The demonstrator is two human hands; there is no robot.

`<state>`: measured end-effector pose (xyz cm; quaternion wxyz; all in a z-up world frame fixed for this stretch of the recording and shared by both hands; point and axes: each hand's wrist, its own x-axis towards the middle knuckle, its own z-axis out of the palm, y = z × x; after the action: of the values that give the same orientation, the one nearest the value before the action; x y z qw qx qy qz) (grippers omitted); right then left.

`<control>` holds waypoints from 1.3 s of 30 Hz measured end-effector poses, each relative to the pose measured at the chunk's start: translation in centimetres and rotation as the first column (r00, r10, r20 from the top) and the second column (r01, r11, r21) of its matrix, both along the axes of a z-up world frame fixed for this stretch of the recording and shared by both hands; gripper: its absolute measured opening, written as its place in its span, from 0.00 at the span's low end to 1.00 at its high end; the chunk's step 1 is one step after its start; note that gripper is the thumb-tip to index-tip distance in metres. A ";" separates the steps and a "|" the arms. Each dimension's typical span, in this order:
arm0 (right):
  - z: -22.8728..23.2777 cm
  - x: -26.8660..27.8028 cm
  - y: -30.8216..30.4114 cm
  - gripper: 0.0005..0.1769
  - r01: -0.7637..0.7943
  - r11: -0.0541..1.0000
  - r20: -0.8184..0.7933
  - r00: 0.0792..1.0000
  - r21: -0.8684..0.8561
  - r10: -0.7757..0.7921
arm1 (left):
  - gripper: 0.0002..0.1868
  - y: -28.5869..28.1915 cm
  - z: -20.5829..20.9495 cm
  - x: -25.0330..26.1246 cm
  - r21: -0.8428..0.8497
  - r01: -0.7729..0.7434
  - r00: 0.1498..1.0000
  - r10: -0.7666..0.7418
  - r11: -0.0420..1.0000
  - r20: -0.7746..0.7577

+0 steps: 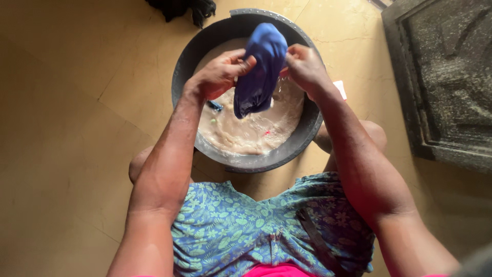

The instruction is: The person washes clothes in a bucket of soapy water, applying soap from a bar and scrubbing the fabric by hand.

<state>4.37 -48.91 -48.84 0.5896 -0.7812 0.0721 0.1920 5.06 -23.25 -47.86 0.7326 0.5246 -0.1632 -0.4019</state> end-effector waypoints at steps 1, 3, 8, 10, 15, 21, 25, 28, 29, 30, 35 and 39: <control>-0.5 0.0 -0.1 0.19 0.006 1.000 0.001 1.000 0.001 -0.006 | 0.24 0.3 1.0 0.0 -0.077 -0.061 0.996 0.056 0.995 -0.064; -1.2 -0.4 -0.1 0.28 -0.136 0.988 -0.090 0.986 0.077 0.142 | 0.25 0.6 2.9 -0.1 -0.152 -0.125 0.986 0.106 0.981 -0.127; -1.1 0.2 1.9 0.29 -0.041 0.893 -0.197 0.970 0.449 0.143 | 0.32 0.9 4.9 -0.1 -0.462 -0.263 0.951 0.147 0.847 -0.271; 0.0 0.6 2.3 0.27 0.037 0.829 -0.258 0.957 0.558 0.131 | 0.24 1.2 3.9 0.4 -0.406 -0.332 0.935 0.242 0.851 -0.258; 2.8 0.9 1.6 0.19 -0.022 0.686 -0.132 0.977 0.728 0.171 | 0.24 1.8 -0.1 2.6 -0.270 -0.426 0.900 0.435 0.864 -0.028; 5.3 0.5 0.9 0.15 0.025 0.673 -0.118 0.989 0.739 0.092 | 0.27 1.8 0.2 2.0 -0.006 -0.579 0.793 0.564 0.816 0.228; 5.6 0.6 0.6 0.25 -0.007 0.632 -0.038 0.998 0.775 0.058 | 0.26 3.2 1.5 1.7 0.113 -0.384 0.910 0.355 0.916 0.213; 5.0 0.5 0.9 0.33 0.025 0.619 -0.049 0.999 0.785 0.021 | 0.29 3.0 0.6 1.8 0.165 -0.277 0.954 0.250 0.947 0.169; 4.8 0.6 1.2 0.33 0.004 0.647 -0.053 0.997 0.763 0.056 | 0.32 2.8 0.2 1.8 0.155 -0.234 0.971 0.222 0.960 0.090; 4.6 0.5 1.4 0.34 -0.023 0.674 -0.061 0.993 0.738 0.101 | 0.32 2.1 -0.4 1.7 0.154 -0.237 0.970 0.226 0.959 0.086; 4.7 -0.1 1.4 0.32 -0.236 0.803 0.001 0.959 0.548 0.282 | 0.37 -2.2 -1.6 0.9 0.485 -0.364 0.724 -0.087 0.795 0.685; 5.6 0.3 -0.9 0.29 -0.198 0.752 0.022 0.971 0.629 0.237 | 0.23 -3.3 -0.6 -0.4 0.718 -0.185 0.887 -0.200 0.671 0.416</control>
<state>4.62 -49.80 -43.22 0.7869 -0.5374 -0.0698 0.2951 4.70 -26.57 -48.44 0.3937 0.8548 -0.1573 -0.2994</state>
